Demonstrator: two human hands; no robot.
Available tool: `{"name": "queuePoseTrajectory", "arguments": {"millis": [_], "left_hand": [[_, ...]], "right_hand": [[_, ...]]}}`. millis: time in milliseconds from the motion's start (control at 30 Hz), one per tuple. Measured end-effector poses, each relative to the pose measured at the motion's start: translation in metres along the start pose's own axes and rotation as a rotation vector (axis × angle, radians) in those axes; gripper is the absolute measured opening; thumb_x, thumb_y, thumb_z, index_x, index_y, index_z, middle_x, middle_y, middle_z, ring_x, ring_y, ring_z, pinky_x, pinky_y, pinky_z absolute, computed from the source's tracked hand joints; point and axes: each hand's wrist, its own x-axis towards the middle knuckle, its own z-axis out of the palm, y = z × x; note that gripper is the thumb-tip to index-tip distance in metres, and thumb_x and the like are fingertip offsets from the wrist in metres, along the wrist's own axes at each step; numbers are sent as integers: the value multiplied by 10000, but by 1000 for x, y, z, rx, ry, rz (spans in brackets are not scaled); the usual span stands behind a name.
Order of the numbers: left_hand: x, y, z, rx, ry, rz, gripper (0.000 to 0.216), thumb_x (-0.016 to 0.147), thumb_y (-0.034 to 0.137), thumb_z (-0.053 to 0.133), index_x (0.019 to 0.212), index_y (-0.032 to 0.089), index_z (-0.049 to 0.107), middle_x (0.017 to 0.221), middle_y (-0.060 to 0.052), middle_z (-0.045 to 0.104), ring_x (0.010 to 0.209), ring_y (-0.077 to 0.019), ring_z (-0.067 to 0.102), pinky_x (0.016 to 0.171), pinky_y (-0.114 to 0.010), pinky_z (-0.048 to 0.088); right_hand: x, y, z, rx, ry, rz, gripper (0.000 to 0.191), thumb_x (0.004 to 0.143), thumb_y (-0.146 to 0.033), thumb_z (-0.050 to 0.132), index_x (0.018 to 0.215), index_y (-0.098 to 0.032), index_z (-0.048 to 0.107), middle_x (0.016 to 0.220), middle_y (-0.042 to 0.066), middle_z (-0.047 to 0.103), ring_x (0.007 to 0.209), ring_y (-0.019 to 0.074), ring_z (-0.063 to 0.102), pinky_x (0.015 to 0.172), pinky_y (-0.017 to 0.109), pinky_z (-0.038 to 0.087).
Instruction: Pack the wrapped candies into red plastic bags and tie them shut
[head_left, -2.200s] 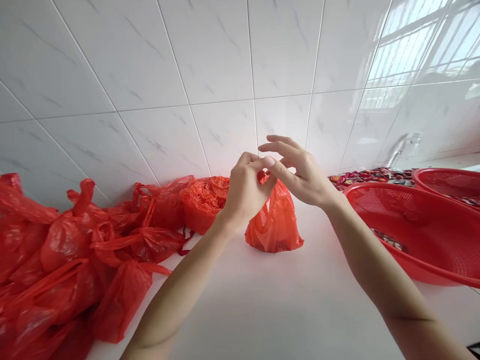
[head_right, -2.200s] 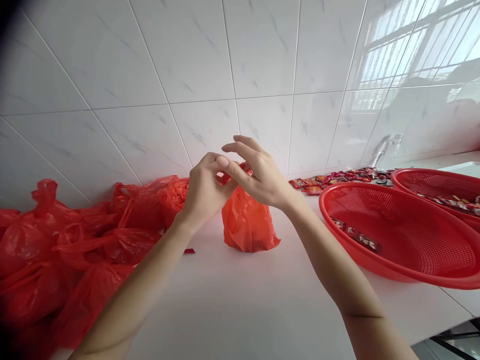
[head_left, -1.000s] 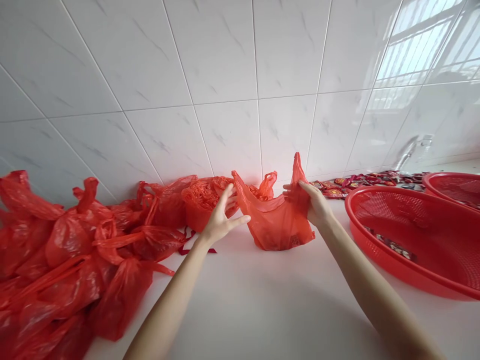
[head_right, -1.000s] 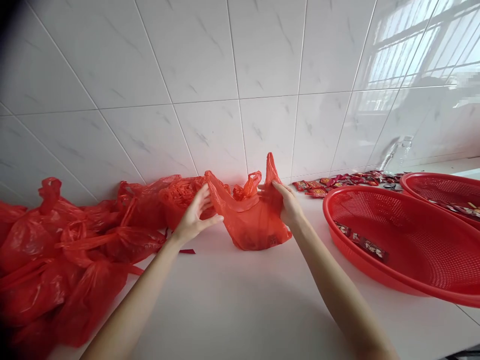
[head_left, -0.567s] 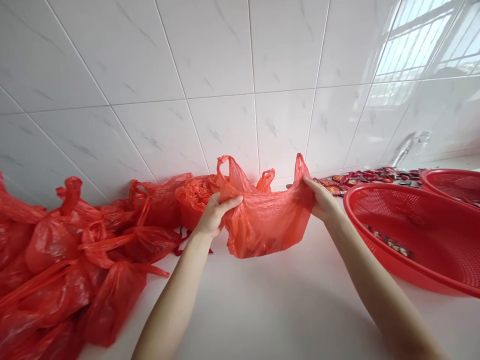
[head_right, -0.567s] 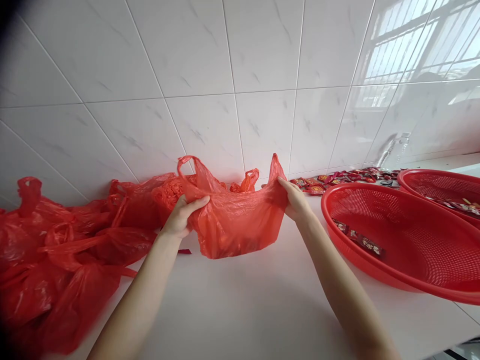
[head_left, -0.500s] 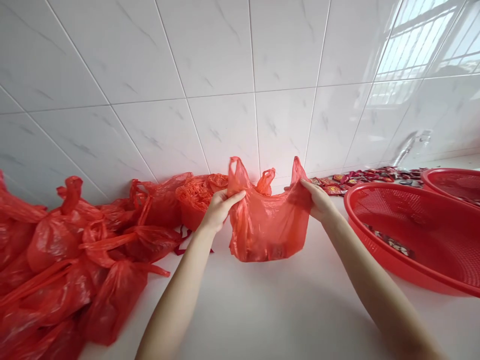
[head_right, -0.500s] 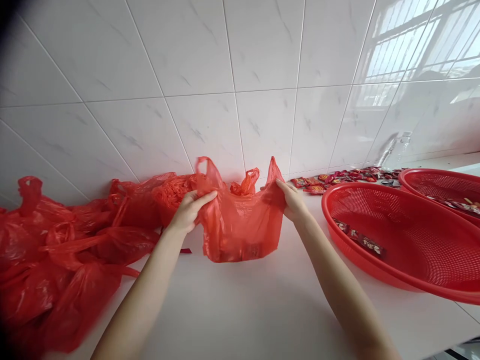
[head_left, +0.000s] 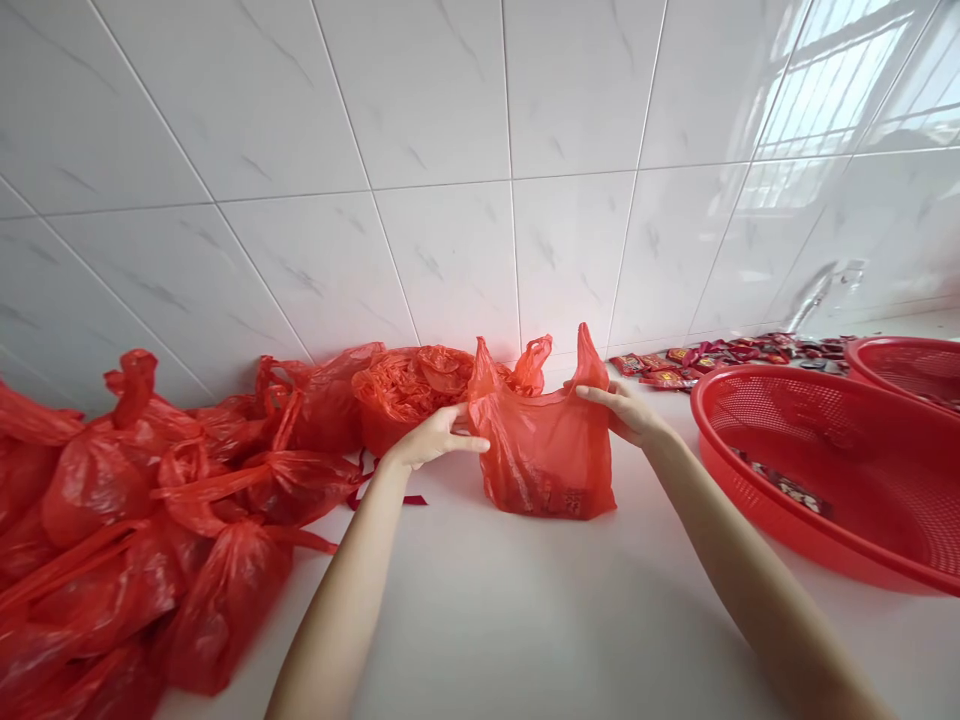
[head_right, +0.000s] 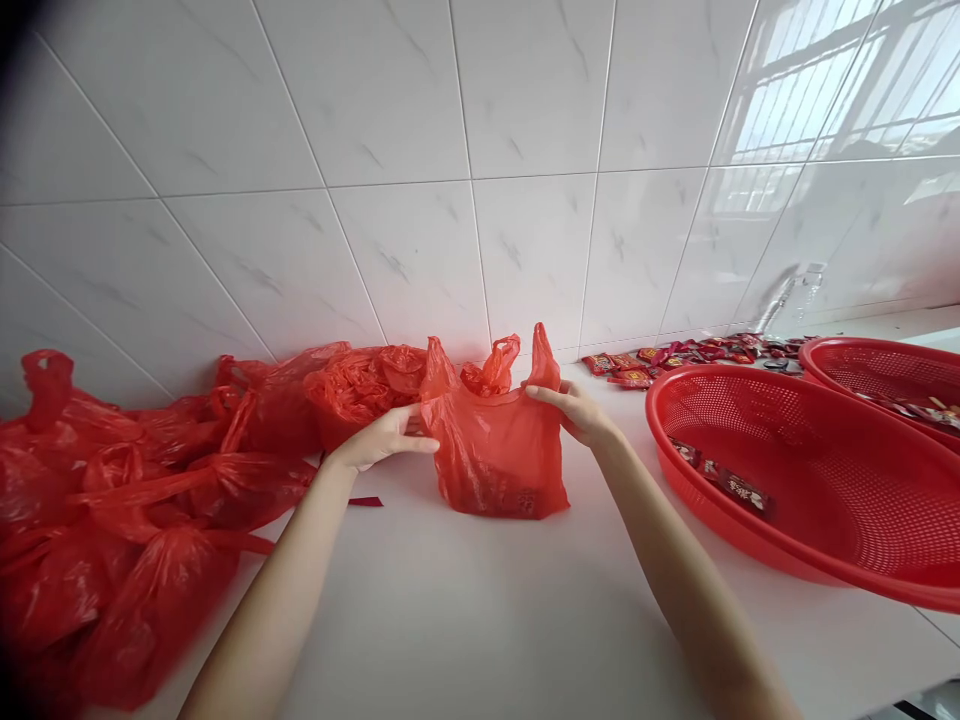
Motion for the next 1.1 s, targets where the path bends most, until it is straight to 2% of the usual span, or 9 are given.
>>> {"name": "queuePoseTrajectory", "arguments": {"millis": [100,233,300,433,500,633,733,867,1100], "left_hand": [[3,-11,0,106,-135,-131,454,557,269,883,990,238,748,1025,-46,778,1057,-315,704,948,-429,538],[6,-18,7,201,-48,-202,311,536,272,882,805,225,733,913,-39,776,970,-308,715,839,-375,564],[4,-13,8,169,-49,-202,285,594,326,863,818,215,725,901,-47,773,918,-292,722,813,-380,571],[-2,1,6,-83,-202,-95,357,706,444,807,908,163,717,929,-93,770,851,-263,723,814,-406,575],[-3,5,5,-135,-198,-55,395,723,483,791,907,142,708,922,-108,765,836,-258,716,797,-399,573],[0,1,5,108,-130,-125,355,785,497,728,882,159,688,905,-75,756,825,-239,708,793,-368,552],[2,-6,4,322,-137,-132,302,803,482,697,890,193,687,961,-50,758,902,-247,714,844,-346,529],[3,-11,2,402,-114,-128,382,704,389,777,1044,237,691,1190,-46,730,1148,-289,657,959,-346,497],[11,-27,11,387,-111,-240,369,602,236,769,955,221,662,1111,-55,749,1102,-300,675,927,-354,513]], "right_hand": [[-1,2,2,11,23,33,281,653,-296,899,872,-161,785,929,74,793,835,216,741,746,291,597],[2,5,5,74,161,58,151,717,-231,859,823,-170,769,853,61,785,742,187,734,655,266,600],[4,6,4,81,189,64,85,776,-220,816,818,-176,757,826,55,776,716,176,728,624,255,600],[4,2,0,91,258,67,34,832,-189,762,844,-188,730,851,50,773,717,166,722,629,242,602],[5,1,-1,89,288,69,27,854,-169,734,865,-191,723,877,50,775,727,163,722,636,236,601],[7,6,-1,70,320,105,65,887,-148,687,842,-174,728,812,56,765,670,161,712,591,240,587],[10,11,0,59,329,123,79,880,-144,698,817,-169,738,788,61,764,654,158,707,577,235,574],[11,13,0,63,339,110,95,882,-169,703,797,-183,743,798,53,768,676,155,709,575,226,566],[14,18,-1,113,307,40,149,932,-298,646,903,-212,764,1066,67,780,888,189,742,698,245,592]]}}
